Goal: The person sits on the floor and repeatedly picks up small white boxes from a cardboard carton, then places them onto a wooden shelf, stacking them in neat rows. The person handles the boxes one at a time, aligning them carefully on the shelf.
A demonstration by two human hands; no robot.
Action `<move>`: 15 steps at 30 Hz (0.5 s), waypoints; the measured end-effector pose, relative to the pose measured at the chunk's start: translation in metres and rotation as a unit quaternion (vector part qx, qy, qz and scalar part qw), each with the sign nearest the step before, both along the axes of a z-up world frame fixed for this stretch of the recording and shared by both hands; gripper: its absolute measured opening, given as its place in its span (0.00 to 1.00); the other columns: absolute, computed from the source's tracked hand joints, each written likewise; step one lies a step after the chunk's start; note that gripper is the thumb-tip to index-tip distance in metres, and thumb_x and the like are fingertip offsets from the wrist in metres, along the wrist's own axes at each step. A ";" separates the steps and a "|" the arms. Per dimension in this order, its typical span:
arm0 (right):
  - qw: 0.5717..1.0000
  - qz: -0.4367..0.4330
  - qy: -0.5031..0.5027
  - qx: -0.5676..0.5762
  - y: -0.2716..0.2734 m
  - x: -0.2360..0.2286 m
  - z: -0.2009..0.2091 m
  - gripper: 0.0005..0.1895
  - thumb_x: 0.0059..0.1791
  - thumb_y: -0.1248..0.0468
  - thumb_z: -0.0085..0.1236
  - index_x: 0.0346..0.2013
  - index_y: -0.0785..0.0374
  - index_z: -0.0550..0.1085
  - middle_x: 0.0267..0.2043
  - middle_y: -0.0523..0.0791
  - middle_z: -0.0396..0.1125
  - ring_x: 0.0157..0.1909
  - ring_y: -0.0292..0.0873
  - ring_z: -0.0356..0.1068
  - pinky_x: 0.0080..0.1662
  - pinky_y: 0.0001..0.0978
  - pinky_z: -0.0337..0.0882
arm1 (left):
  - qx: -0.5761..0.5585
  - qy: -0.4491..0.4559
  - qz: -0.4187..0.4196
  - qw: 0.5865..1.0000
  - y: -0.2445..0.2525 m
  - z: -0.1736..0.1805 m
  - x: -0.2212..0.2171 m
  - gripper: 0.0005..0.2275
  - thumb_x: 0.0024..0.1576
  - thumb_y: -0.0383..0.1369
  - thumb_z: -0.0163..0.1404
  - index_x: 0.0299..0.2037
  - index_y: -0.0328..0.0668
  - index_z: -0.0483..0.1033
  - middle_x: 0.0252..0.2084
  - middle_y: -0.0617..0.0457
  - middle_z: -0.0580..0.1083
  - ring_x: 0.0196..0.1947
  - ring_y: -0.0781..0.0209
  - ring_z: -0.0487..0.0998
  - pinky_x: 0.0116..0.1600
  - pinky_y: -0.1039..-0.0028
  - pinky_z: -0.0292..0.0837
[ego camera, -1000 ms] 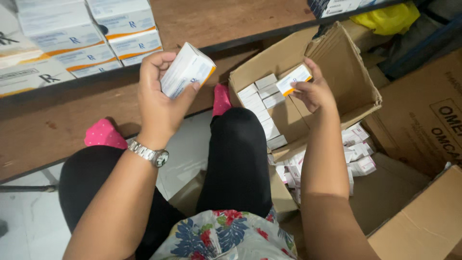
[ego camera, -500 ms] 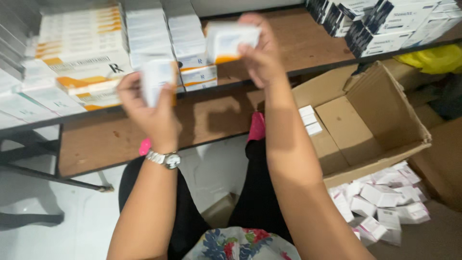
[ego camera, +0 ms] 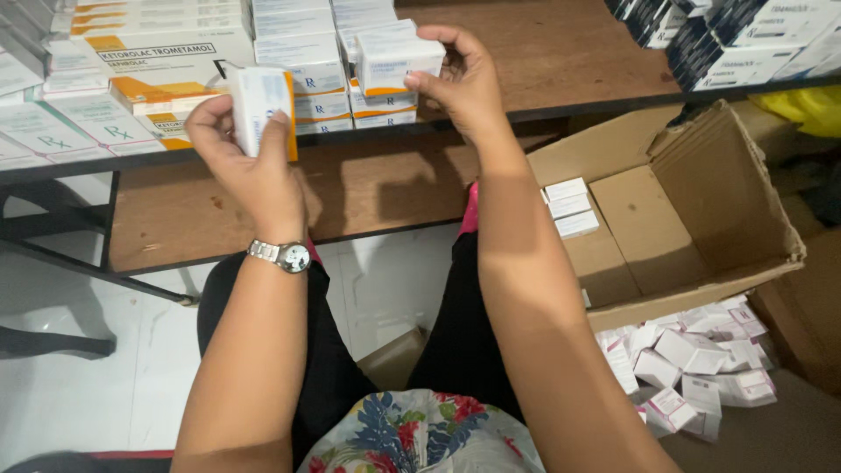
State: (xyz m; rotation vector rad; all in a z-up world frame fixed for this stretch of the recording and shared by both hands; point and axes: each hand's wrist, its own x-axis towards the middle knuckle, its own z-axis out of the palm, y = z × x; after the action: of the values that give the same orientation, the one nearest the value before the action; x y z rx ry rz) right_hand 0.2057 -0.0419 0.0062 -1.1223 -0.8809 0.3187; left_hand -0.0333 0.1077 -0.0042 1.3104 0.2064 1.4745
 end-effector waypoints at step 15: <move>0.981 -0.137 -0.128 -0.058 0.036 -0.010 0.000 0.29 0.47 0.71 0.69 0.60 0.61 0.69 0.59 0.53 0.71 0.58 0.44 0.72 0.60 0.37 0.75 | 0.026 0.042 0.010 0.999 -0.011 0.004 0.009 0.22 0.57 0.17 0.59 0.58 0.38 0.64 0.56 0.51 0.66 0.56 0.61 0.69 0.65 0.68 0.68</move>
State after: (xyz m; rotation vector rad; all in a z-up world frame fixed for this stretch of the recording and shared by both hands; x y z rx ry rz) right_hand 0.1952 -0.0061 0.0060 -1.3960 -0.9267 -0.0038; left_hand -0.0244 0.0964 0.0001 1.4168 0.2386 1.4506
